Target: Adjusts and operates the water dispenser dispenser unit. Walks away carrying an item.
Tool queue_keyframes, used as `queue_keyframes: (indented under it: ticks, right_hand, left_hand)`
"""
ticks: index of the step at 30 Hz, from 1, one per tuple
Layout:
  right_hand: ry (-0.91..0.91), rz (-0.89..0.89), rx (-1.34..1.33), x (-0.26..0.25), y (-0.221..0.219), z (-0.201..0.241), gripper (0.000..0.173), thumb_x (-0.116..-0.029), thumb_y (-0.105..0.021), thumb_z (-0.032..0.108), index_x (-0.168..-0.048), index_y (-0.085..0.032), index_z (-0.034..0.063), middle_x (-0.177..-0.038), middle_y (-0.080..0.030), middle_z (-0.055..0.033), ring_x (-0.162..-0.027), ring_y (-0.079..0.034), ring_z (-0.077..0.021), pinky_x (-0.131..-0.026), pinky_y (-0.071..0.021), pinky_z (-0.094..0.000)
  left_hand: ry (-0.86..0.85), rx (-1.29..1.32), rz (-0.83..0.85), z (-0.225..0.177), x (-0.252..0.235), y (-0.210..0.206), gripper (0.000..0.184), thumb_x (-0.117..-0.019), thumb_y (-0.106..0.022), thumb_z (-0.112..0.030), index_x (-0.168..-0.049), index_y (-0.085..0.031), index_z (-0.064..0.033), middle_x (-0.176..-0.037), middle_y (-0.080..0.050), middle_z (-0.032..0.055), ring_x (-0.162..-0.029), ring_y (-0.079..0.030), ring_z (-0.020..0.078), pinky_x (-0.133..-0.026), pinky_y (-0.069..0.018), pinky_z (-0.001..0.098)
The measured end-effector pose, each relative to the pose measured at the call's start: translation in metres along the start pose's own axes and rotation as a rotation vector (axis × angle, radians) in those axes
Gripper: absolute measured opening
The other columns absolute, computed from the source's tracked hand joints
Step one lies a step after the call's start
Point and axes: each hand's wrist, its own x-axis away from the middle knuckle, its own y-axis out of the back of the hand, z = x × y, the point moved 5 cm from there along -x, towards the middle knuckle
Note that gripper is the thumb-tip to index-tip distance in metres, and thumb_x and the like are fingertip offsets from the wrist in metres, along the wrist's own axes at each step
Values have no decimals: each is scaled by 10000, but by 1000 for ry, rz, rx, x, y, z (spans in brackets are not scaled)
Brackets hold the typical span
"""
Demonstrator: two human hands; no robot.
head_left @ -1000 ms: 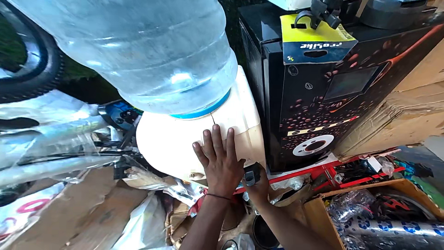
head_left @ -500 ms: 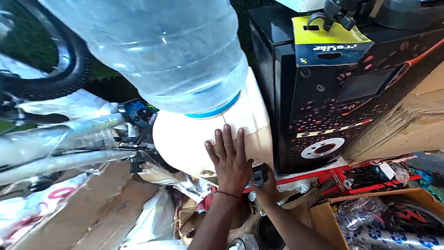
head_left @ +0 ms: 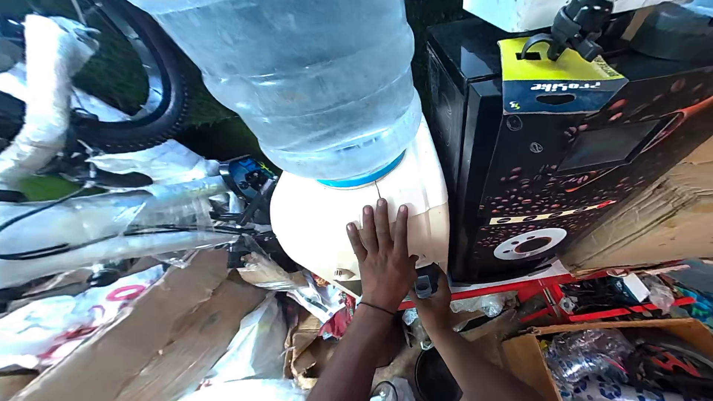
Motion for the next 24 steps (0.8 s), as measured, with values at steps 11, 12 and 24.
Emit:
queue_keyframes:
  ticks: [11,12,24]
  right_hand:
    - [-10,7,4,-1,0,-1,815,-652,-907,146,-1364,-550,-27,-1138,-717,-90,-1009,-706,-98,-920,-609,-295]
    - [-15,7,5,-2,1,-1,821,-649,-907,146,-1367,-549,-27,-1142,-715,-92,-1008,-705,-99,-918,-609,-296]
    - [-11,13,40,-2,2,-5,839,-647,-914,199,-1369,-557,-39,-1191,-704,-111,-1075,-687,-110,-972,-583,-306]
  left_hand:
    - [11,-24,-10,0,-1,-2,1230,-596,-932,-404,-1619,-284,-184,-1708,-120,169,-1576,-88,385,-1214,-40,678]
    - [14,-23,-8,0,0,-2,1234,-595,-933,-408,-1620,-282,-186,-1710,-112,166,-1577,-82,383,-1215,-37,675]
    - [0,-9,-50,1,1,-4,1302,-533,-962,-423,-1615,-280,-181,-1703,-123,185,-1569,-98,412,-1210,-44,693]
